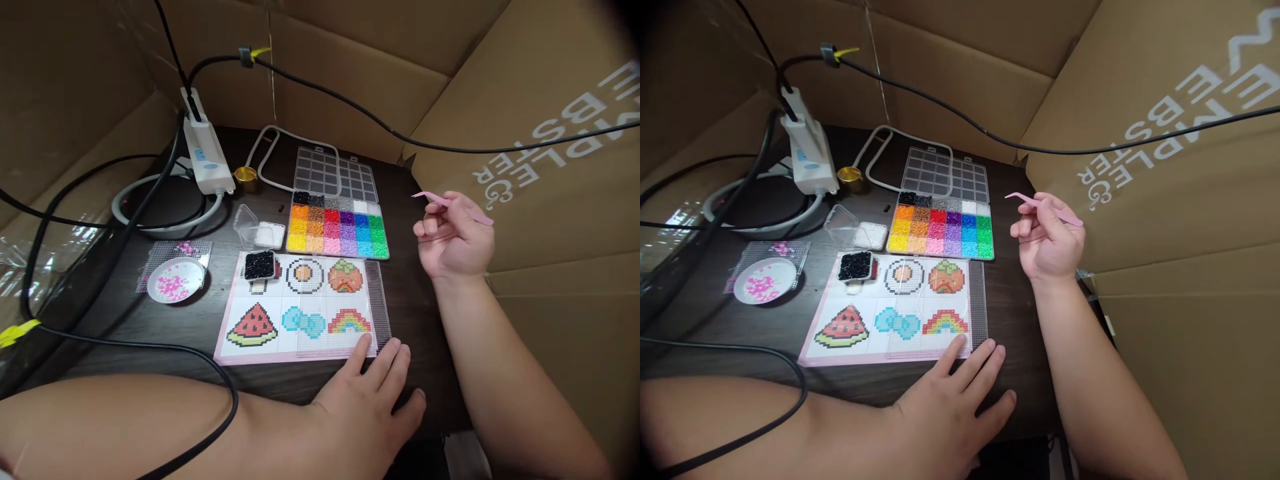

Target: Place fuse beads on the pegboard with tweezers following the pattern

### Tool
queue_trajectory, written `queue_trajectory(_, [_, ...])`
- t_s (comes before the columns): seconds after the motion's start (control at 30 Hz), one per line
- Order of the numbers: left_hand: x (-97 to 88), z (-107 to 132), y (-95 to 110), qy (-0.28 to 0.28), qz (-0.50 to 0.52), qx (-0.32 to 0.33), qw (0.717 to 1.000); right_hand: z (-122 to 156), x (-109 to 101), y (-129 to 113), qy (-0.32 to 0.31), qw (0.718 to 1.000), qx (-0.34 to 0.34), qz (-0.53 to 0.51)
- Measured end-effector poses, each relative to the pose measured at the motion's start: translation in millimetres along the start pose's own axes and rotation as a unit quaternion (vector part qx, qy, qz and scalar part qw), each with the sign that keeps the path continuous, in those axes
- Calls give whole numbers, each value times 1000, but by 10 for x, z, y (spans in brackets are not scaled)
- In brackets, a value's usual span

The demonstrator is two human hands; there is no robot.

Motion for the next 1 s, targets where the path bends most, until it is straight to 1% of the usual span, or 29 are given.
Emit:
queue_trajectory(0.1, [-25,2,-7,25,-21,0,999,13,-19,72,-3,999,1,32])
queue_trajectory(0.23, [-93,-4,-21,77,-91,1,993,23,-22,176,6,996,-30,86])
queue_trajectory(0.33, [-158,-7,-39,119,-144,6,982,25,6,274,-2,988,-25,155])
queue_trajectory(0.4, [-185,-8,-52,134,-162,12,978,25,16,335,-10,985,-8,173])
queue_trajectory(0.53, [-204,-4,-65,138,-180,21,974,2,2,394,-12,985,9,173])
queue_trajectory(0.67, [-184,-4,-57,134,-181,28,974,-43,-6,443,-10,986,31,166])
queue_trajectory(0.8, [-157,-13,-52,121,-174,29,977,-27,61,484,-36,982,59,176])
queue_trajectory(0.9, [-156,-15,-48,115,-169,30,978,6,107,489,-53,975,64,208])
queue_trajectory(1.0, [-151,-15,-48,111,-165,30,979,25,112,484,-59,972,65,217])
Point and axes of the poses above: each hand's wrist, its own z-axis away from the middle knuckle, its own x-axis out of the palm, y = z × x, the point moved 8 cm from there along -z, towards the middle knuckle, and after that the axes turned 13 degrees about x, right-handed, at the moved point
